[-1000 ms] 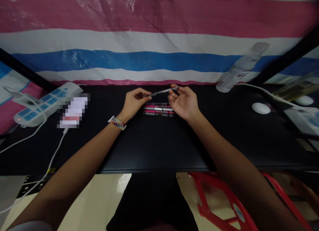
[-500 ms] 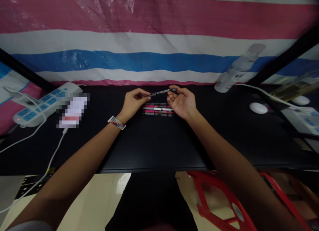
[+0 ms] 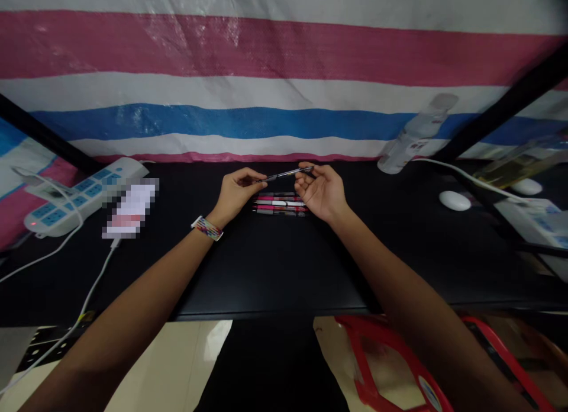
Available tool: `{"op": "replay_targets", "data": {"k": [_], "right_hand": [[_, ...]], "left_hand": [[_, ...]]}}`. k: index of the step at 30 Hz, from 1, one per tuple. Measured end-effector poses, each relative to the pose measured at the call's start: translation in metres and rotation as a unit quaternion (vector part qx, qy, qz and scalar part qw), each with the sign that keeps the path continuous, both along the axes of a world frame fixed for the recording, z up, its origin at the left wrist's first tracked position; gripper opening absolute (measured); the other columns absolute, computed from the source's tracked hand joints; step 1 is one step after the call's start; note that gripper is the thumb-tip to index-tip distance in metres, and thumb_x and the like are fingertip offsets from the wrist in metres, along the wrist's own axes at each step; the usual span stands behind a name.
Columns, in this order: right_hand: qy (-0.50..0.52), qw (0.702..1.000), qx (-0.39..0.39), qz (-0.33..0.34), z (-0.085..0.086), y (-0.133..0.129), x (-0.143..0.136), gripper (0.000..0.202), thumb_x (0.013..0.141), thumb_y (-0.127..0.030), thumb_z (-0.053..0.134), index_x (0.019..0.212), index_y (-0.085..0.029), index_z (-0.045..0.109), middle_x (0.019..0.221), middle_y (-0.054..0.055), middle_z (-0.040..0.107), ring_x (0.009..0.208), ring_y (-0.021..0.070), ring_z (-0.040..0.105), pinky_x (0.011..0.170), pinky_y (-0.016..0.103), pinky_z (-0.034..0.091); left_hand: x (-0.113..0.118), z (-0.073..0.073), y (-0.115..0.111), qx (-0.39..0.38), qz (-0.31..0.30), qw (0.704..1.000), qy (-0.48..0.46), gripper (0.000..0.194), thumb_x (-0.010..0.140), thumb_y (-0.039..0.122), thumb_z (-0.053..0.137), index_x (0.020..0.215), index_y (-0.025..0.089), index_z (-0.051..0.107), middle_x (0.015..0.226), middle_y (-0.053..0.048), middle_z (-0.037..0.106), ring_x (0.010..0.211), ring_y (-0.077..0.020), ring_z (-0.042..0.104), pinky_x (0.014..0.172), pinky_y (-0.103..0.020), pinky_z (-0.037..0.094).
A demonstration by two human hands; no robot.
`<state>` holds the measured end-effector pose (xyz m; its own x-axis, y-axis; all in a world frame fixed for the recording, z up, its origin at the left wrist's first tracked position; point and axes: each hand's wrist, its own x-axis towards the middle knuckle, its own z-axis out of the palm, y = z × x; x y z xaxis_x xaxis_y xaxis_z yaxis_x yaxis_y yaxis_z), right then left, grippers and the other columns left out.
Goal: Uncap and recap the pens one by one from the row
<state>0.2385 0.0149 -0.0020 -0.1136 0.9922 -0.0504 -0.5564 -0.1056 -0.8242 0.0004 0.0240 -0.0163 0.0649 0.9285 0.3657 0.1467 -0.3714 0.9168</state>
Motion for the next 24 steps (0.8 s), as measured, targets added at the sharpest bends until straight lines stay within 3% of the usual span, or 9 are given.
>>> {"op": "replay_targets", "data": {"k": [3,6,10,18,24], "right_hand": [[-0.032,0.999,0.024,-0.018,0.001,-0.002,-0.002,0.032,0.090,-0.046,0.065,0.101,-0.020,0.081,0.087,0.008,0.078,0.078,0.0208,0.071,0.083,0.040,0.068],[-0.123,0.986,0.082,-0.077,0.000,-0.002,-0.004,0.018,0.089,-0.038,0.075,0.096,-0.023,0.082,0.081,0.004,0.075,0.071,0.0180,0.067,0.075,0.038,0.065],[-0.217,0.959,0.138,-0.122,-0.007,0.003,-0.002,0.010,0.090,-0.034,0.078,0.094,-0.026,0.082,0.080,0.003,0.074,0.076,0.0188,0.070,0.079,0.038,0.065],[-0.337,0.914,0.180,-0.139,-0.019,0.008,0.002,0.015,0.093,-0.037,0.073,0.098,-0.026,0.081,0.091,0.005,0.080,0.090,0.0248,0.078,0.091,0.045,0.061],[-0.413,0.874,0.226,-0.123,-0.014,0.006,0.006,0.017,0.090,-0.025,0.067,0.097,-0.027,0.082,0.101,0.005,0.084,0.093,0.0256,0.077,0.093,0.044,0.060]], "left_hand": [[-0.001,0.001,0.000,0.007,0.005,1.000,0.011,0.022,0.077,0.033,0.092,0.094,0.021,0.084,0.089,-0.004,0.081,0.079,-0.0188,0.069,0.078,-0.035,0.057],[-0.001,0.000,0.001,0.018,0.015,1.000,0.013,0.019,0.079,0.029,0.090,0.095,0.022,0.084,0.091,-0.004,0.081,0.081,-0.0181,0.069,0.078,-0.034,0.057],[0.000,-0.004,0.004,0.013,0.026,1.000,0.008,0.020,0.079,0.026,0.090,0.097,0.022,0.083,0.095,-0.005,0.082,0.085,-0.0193,0.071,0.082,-0.036,0.059],[0.000,-0.008,0.003,0.005,0.018,0.999,0.040,0.019,0.086,0.033,0.084,0.102,0.023,0.084,0.096,-0.006,0.084,0.087,-0.0211,0.074,0.082,-0.036,0.059],[-0.001,-0.005,0.002,0.013,0.035,0.998,0.047,0.020,0.090,0.040,0.083,0.100,0.022,0.085,0.094,-0.006,0.084,0.085,-0.0208,0.073,0.078,-0.034,0.058]]}}
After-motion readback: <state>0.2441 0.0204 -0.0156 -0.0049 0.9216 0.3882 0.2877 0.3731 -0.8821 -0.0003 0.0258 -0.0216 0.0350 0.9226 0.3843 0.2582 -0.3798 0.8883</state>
